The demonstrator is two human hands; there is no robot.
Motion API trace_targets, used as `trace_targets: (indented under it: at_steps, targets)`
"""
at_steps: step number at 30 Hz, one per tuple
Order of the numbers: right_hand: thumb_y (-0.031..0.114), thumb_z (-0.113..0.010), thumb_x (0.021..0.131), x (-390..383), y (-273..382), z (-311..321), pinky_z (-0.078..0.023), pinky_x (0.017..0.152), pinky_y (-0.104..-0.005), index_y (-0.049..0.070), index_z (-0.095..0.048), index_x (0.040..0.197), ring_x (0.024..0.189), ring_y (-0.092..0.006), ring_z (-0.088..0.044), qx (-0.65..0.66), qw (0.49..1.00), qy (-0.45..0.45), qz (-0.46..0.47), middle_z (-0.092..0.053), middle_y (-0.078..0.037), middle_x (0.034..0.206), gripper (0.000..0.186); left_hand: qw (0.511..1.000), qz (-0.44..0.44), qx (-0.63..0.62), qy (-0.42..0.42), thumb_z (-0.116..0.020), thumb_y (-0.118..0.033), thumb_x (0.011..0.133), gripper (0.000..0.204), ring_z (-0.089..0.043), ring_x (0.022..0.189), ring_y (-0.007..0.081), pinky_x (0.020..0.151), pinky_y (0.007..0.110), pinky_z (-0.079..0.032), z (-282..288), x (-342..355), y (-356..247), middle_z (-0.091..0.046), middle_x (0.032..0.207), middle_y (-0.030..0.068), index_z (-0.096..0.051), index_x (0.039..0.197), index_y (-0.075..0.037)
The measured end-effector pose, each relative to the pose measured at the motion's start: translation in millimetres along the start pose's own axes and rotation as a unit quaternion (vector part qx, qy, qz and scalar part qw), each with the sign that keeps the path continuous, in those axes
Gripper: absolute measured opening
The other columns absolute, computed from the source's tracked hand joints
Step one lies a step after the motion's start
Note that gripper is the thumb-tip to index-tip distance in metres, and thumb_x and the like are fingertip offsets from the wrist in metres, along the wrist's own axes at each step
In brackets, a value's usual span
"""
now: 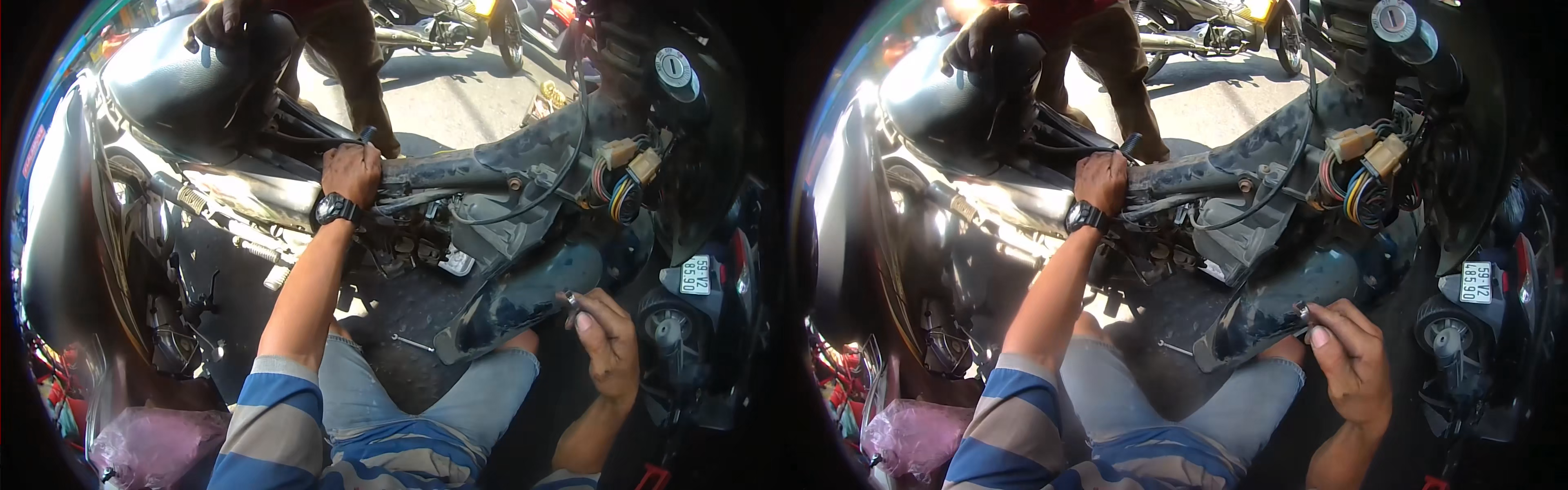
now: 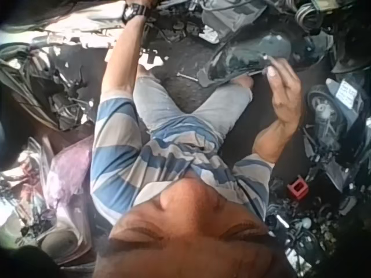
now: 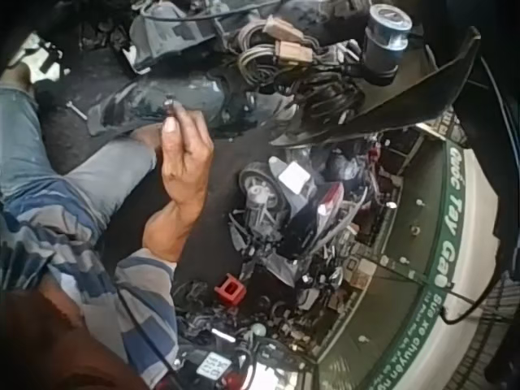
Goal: The person loosens parts on a motorcycle using a wrench, removes the front body panel, and searches through tools in a tool tray.
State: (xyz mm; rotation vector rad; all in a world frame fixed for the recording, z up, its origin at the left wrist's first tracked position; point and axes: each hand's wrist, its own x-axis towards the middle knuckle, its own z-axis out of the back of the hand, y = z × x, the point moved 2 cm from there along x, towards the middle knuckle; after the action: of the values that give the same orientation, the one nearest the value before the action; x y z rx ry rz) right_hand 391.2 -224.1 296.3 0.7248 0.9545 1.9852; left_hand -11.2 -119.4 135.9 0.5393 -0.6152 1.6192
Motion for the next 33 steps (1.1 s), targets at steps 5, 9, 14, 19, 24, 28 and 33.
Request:
trace_targets:
  at_steps: [5,9,14,19,24,28,33]
  targets:
    - [0.017,-0.066,0.097,14.3,-47.8,-123.2,-0.044,0.061,-0.0246,-0.007,-0.065,0.116,0.07,-0.0082,-0.056,0.1,0.986,0.094,-0.099,-0.061,-0.004,0.086,0.031,1.0,0.003,-0.003,0.005,-0.046,-0.015,0.097,0.02,-0.065,0.093,0.031,0.086,0.047,-0.046,-9.5,-2.2,22.3,-0.071,0.089,0.0113,-0.061,0.088,-0.006]
    - [0.021,-0.065,0.098,62.7,-74.3,-209.1,-0.042,0.054,-0.0226,0.0,-0.064,0.118,0.068,-0.0063,-0.053,0.306,0.904,0.081,-0.288,-0.06,-0.002,0.082,0.029,1.0,0.003,-0.006,0.002,-0.046,-0.014,0.097,0.019,-0.065,0.092,0.0313,0.085,0.047,-0.046,-26.8,-8.2,38.1,-0.071,0.088,0.0109,-0.06,0.087,-0.007]
    - [0.023,-0.064,0.099,116.2,-118.5,-280.4,-0.041,0.053,-0.0233,0.005,-0.065,0.111,0.065,-0.0083,-0.05,0.492,0.819,-0.029,-0.292,-0.058,-0.001,0.081,0.022,1.0,-0.003,-0.004,-0.025,-0.045,-0.014,0.097,0.019,-0.066,0.091,0.0315,0.085,0.047,-0.046,-50.5,-8.3,52.8,-0.071,0.086,0.0108,-0.06,0.086,-0.007]
    - [0.022,-0.063,0.099,146.1,-131.5,-321.1,-0.042,0.057,-0.0247,0.007,-0.065,0.108,0.069,-0.0106,-0.05,0.538,0.783,-0.089,-0.3,-0.058,-0.002,0.085,0.018,1.0,-0.004,-0.008,-0.022,-0.046,-0.014,0.096,0.019,-0.066,0.09,0.0313,0.084,0.047,-0.046,-68.2,-7.1,63.5,-0.071,0.086,0.0109,-0.06,0.086,-0.008]
    - [0.02,-0.061,0.1,163.9,-130.8,-339.9,-0.044,0.058,-0.0255,0.006,-0.066,0.101,0.069,-0.01,-0.051,0.609,0.73,-0.124,-0.285,-0.058,-0.002,0.082,0.014,1.0,0.004,0.001,-0.007,-0.047,-0.015,0.096,0.019,-0.066,0.09,0.031,0.084,0.047,-0.046,-74.3,-6.2,74.0,-0.071,0.086,0.011,-0.061,0.085,-0.007]
    - [0.017,-0.064,0.099,169.7,-121.9,-346.2,-0.045,0.06,-0.0263,0.007,-0.065,0.098,0.071,-0.0115,-0.052,0.654,0.689,-0.131,-0.284,-0.058,-0.002,0.082,0.011,1.0,0.012,0.006,0.007,-0.048,-0.016,0.096,0.02,-0.066,0.09,0.031,0.084,0.047,-0.046,-73.2,-4.8,78.5,-0.071,0.086,0.0112,-0.061,0.084,-0.007]
    - [0.014,-0.065,0.098,177.8,-125.5,-346.6,-0.046,0.062,-0.027,0.006,-0.064,0.095,0.071,-0.0129,-0.052,0.709,0.629,-0.139,-0.287,-0.058,-0.003,0.082,0.008,0.998,0.025,-0.033,-0.043,-0.048,-0.018,0.093,0.024,-0.066,0.086,0.03,0.082,0.046,-0.046,-78.2,0.1,72.0,-0.071,0.081,0.0105,-0.064,0.079,-0.007]
